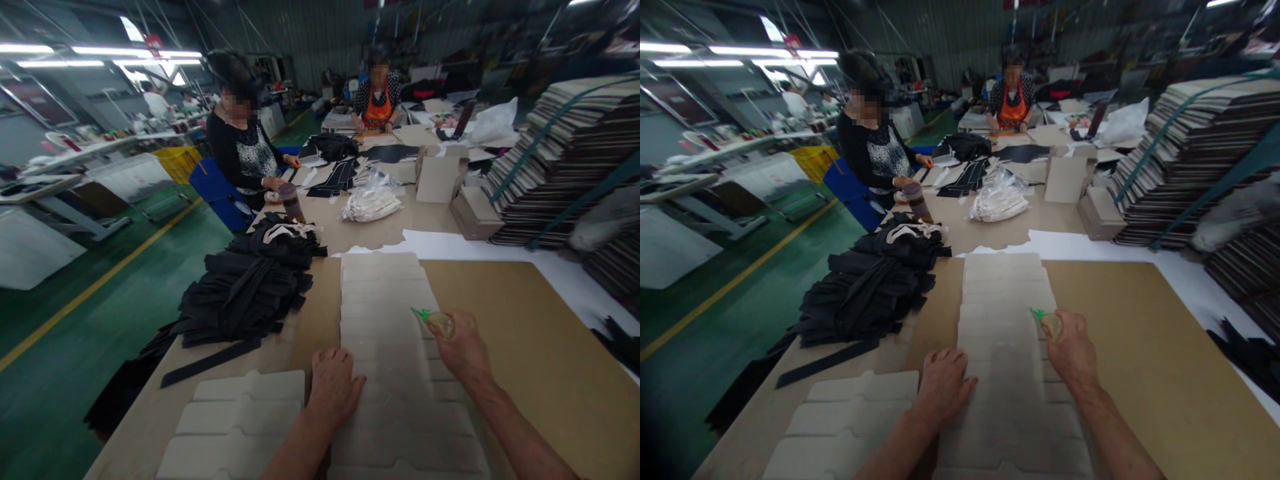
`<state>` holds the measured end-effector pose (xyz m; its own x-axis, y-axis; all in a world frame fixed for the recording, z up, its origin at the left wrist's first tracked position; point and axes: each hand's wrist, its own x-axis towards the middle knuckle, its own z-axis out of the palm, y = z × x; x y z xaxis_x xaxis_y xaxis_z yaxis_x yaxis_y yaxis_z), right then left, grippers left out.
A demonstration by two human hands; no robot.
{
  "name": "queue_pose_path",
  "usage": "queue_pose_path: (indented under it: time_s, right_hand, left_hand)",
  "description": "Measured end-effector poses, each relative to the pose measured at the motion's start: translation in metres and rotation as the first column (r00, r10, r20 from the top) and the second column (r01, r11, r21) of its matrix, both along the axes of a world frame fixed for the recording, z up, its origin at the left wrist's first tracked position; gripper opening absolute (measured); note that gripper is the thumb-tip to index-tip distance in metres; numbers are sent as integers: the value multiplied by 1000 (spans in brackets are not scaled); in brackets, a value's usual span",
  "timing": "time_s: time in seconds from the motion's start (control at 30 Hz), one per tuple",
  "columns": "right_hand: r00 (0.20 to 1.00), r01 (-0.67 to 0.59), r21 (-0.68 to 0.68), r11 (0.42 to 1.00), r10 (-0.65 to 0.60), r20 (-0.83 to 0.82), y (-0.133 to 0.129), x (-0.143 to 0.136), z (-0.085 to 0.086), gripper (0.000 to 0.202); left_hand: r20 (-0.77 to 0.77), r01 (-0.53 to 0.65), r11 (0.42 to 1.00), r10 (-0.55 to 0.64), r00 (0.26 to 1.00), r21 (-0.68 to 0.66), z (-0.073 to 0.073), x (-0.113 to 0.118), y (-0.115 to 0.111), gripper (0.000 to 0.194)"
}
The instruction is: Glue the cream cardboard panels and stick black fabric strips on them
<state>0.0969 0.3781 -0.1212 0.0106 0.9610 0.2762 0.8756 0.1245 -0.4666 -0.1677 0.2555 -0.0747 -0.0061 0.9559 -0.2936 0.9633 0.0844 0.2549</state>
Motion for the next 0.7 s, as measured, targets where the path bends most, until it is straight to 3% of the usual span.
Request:
queue_pose_path:
  time_s: [0.1,0.27,0.47,0.7]
  right_hand:
    - [998,-67,4,998,67,2,-1,-6,0,36]
    - [995,27,-3,1000,-26,95,0,1,9,30]
    - [990,-93,-24,995,95,102,-6,-20,8,29]
    - [979,-125,-42,991,130,159,-5,-26,16,27]
  left_hand:
    - [4,2,1000,-2,1000,4,1,-2,0,32]
    - [15,16,999,-17,1000,39,-5,-3,-1,30]
    - [-10,48,998,-48,999,31,-7,-5,-2,26]
    - [-76,38,997,-33,997,64,-7,-11,19,20]
